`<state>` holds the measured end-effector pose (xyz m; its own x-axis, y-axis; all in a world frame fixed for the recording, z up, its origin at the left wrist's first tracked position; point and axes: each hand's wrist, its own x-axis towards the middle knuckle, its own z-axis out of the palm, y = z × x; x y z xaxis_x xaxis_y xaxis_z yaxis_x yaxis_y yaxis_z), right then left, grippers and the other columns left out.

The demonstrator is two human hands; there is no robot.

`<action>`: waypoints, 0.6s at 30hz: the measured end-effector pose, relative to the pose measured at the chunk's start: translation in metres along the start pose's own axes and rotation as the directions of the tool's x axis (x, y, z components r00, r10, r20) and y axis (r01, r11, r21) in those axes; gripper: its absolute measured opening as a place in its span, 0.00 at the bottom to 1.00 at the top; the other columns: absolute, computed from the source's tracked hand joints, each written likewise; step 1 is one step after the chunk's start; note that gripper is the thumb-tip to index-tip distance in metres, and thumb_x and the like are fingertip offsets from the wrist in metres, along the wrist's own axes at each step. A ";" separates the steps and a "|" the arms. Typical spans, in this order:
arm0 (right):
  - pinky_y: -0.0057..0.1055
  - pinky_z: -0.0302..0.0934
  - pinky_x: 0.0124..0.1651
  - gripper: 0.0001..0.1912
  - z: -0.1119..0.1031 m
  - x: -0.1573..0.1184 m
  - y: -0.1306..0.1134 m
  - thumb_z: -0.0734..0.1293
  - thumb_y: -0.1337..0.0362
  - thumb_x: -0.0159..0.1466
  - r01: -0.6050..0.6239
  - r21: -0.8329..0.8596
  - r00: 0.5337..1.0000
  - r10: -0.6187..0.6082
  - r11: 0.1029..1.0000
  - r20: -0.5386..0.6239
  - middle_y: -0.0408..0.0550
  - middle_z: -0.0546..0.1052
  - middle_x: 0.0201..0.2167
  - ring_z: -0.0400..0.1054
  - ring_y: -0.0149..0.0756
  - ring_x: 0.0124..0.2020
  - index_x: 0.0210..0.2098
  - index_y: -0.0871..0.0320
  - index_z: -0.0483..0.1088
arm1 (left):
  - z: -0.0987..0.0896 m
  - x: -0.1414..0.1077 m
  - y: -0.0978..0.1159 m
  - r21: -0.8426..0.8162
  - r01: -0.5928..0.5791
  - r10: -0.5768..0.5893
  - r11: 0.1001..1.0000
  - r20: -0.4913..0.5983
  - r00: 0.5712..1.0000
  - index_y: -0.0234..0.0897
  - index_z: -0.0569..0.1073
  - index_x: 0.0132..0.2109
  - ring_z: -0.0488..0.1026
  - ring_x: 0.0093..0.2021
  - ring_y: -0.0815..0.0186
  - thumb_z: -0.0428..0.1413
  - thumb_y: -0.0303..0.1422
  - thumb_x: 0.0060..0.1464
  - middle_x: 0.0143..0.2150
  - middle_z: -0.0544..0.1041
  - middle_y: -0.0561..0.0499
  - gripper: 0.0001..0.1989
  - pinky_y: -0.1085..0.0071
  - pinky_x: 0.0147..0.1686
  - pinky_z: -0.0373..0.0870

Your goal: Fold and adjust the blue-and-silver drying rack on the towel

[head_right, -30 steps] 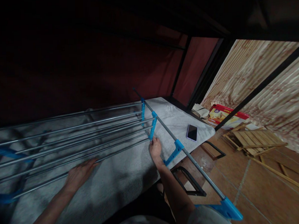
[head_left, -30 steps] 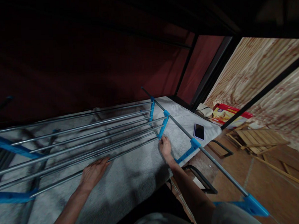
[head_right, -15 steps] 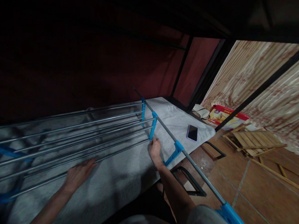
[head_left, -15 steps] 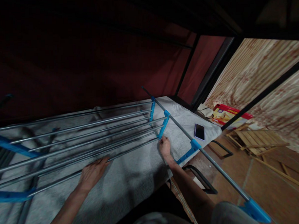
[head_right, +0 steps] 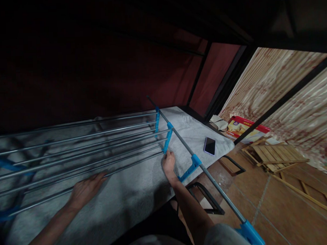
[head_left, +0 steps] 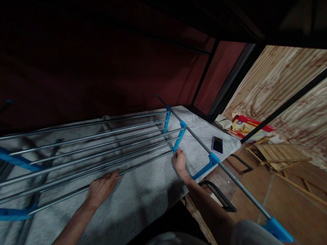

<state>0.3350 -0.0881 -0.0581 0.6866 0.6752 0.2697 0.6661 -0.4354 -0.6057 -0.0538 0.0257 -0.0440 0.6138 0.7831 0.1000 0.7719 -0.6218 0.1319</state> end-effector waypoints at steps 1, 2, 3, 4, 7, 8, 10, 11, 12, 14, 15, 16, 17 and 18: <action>0.33 0.64 0.52 0.20 0.000 0.000 0.000 0.60 0.76 0.65 0.000 0.002 1.000 0.000 1.000 -0.002 0.54 0.76 0.42 0.70 0.41 0.43 0.52 0.65 0.76 | 0.000 0.000 0.001 -0.002 -0.004 0.004 1.000 0.004 1.000 0.41 0.78 0.57 0.83 0.43 0.50 0.42 0.41 0.68 0.49 0.85 0.41 0.24 0.61 0.38 0.78; 0.33 0.64 0.52 0.20 0.001 0.000 0.001 0.60 0.76 0.65 0.000 0.004 1.000 0.000 1.000 -0.005 0.55 0.76 0.42 0.70 0.41 0.44 0.52 0.65 0.76 | 0.000 0.000 0.002 -0.005 -0.006 0.006 1.000 0.011 1.000 0.40 0.78 0.57 0.83 0.42 0.50 0.41 0.41 0.68 0.48 0.85 0.41 0.24 0.61 0.37 0.77; 0.34 0.64 0.52 0.20 0.001 0.000 0.001 0.60 0.76 0.65 0.000 0.007 1.000 0.000 1.000 -0.008 0.54 0.76 0.42 0.70 0.41 0.44 0.51 0.65 0.76 | -0.001 -0.001 0.003 -0.011 -0.007 0.007 1.000 0.019 1.000 0.40 0.78 0.57 0.83 0.42 0.50 0.41 0.41 0.68 0.46 0.86 0.41 0.25 0.61 0.36 0.77; 0.34 0.64 0.52 0.19 0.001 0.001 0.002 0.60 0.75 0.64 0.001 0.011 1.000 -0.001 1.000 -0.010 0.54 0.76 0.41 0.70 0.41 0.43 0.51 0.64 0.77 | -0.002 -0.002 0.004 -0.021 -0.003 0.004 1.000 0.023 1.000 0.40 0.78 0.57 0.83 0.41 0.51 0.40 0.41 0.68 0.45 0.86 0.42 0.25 0.61 0.36 0.77; 0.34 0.65 0.50 0.19 0.000 0.001 0.004 0.61 0.74 0.63 0.013 0.031 1.000 -0.013 0.999 -0.009 0.52 0.76 0.38 0.69 0.41 0.40 0.48 0.62 0.77 | -0.006 -0.005 0.006 -0.088 0.015 -0.015 0.996 -0.003 1.000 0.40 0.78 0.57 0.83 0.44 0.53 0.42 0.46 0.68 0.47 0.85 0.43 0.25 0.61 0.42 0.79; 0.34 0.66 0.50 0.18 0.000 0.001 0.004 0.61 0.74 0.62 0.017 0.039 1.000 -0.017 0.999 -0.009 0.51 0.76 0.38 0.69 0.41 0.40 0.48 0.62 0.77 | -0.009 -0.005 0.006 -0.124 0.009 -0.012 0.992 -0.019 1.000 0.41 0.78 0.56 0.83 0.46 0.54 0.43 0.47 0.68 0.49 0.85 0.43 0.25 0.61 0.45 0.79; 0.35 0.66 0.49 0.18 -0.001 0.000 0.004 0.61 0.73 0.62 0.026 0.052 1.000 -0.025 0.998 -0.012 0.51 0.76 0.37 0.69 0.41 0.39 0.47 0.62 0.77 | -0.014 -0.001 0.007 -0.183 -0.005 -0.005 0.983 -0.055 0.998 0.40 0.79 0.56 0.81 0.52 0.54 0.44 0.48 0.68 0.54 0.83 0.43 0.26 0.60 0.53 0.77; 0.35 0.66 0.49 0.18 -0.001 0.000 0.005 0.61 0.73 0.62 0.030 0.058 0.999 -0.029 0.998 -0.015 0.51 0.76 0.37 0.69 0.41 0.39 0.47 0.62 0.77 | -0.017 0.004 0.008 -0.193 -0.002 -0.013 0.981 -0.073 0.997 0.40 0.79 0.55 0.80 0.55 0.54 0.44 0.48 0.68 0.55 0.82 0.42 0.26 0.58 0.56 0.75; 0.35 0.66 0.49 0.18 -0.001 -0.001 0.005 0.61 0.73 0.62 0.035 0.064 0.999 -0.034 0.997 -0.017 0.51 0.76 0.37 0.69 0.41 0.39 0.47 0.62 0.77 | -0.019 0.010 0.010 -0.184 0.013 -0.029 0.983 -0.085 0.996 0.38 0.79 0.55 0.79 0.57 0.52 0.43 0.46 0.68 0.56 0.82 0.41 0.26 0.55 0.59 0.74; 0.34 0.66 0.48 0.18 -0.002 -0.001 0.006 0.61 0.72 0.62 0.046 0.075 0.999 -0.044 0.996 -0.022 0.51 0.75 0.36 0.69 0.41 0.38 0.47 0.61 0.77 | -0.024 0.027 0.014 -0.133 0.063 -0.073 0.989 -0.076 0.994 0.36 0.79 0.57 0.78 0.57 0.48 0.43 0.41 0.68 0.56 0.82 0.37 0.25 0.49 0.61 0.71; 0.34 0.66 0.48 0.18 -0.002 -0.001 0.006 0.61 0.72 0.62 0.050 0.079 0.999 -0.049 0.996 -0.024 0.51 0.75 0.36 0.69 0.41 0.38 0.47 0.61 0.77 | -0.025 0.036 0.016 -0.112 0.087 -0.094 0.990 -0.058 0.994 0.35 0.79 0.57 0.79 0.56 0.46 0.44 0.39 0.67 0.55 0.82 0.35 0.24 0.47 0.60 0.71; 0.34 0.66 0.48 0.17 -0.003 0.000 0.006 0.61 0.71 0.62 0.055 0.082 0.998 -0.053 0.995 -0.027 0.51 0.75 0.35 0.69 0.41 0.38 0.47 0.60 0.77 | -0.026 0.045 0.019 -0.106 0.101 -0.105 0.989 -0.037 0.994 0.35 0.79 0.57 0.79 0.54 0.44 0.46 0.36 0.66 0.53 0.82 0.35 0.22 0.46 0.58 0.72; 0.34 0.66 0.48 0.17 -0.003 0.000 0.007 0.61 0.71 0.62 0.061 0.086 0.998 -0.058 0.994 -0.028 0.50 0.74 0.35 0.68 0.42 0.38 0.46 0.60 0.77 | -0.026 0.053 0.021 -0.114 0.106 -0.109 0.988 -0.018 0.994 0.35 0.80 0.55 0.80 0.52 0.44 0.47 0.34 0.64 0.51 0.83 0.35 0.21 0.47 0.55 0.74; 0.35 0.66 0.48 0.17 -0.003 0.000 0.007 0.61 0.71 0.62 0.067 0.090 0.998 -0.064 0.994 -0.028 0.50 0.74 0.35 0.68 0.42 0.38 0.46 0.60 0.77 | -0.026 0.060 0.022 -0.133 0.105 -0.108 0.986 -0.010 0.994 0.36 0.81 0.53 0.81 0.50 0.44 0.48 0.33 0.63 0.49 0.84 0.36 0.20 0.48 0.53 0.75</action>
<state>0.3407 -0.0933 -0.0598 0.6500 0.6851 0.3287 0.6814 -0.3339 -0.6513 -0.0043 0.0590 -0.0091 0.5254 0.8455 0.0952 0.8035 -0.5299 0.2714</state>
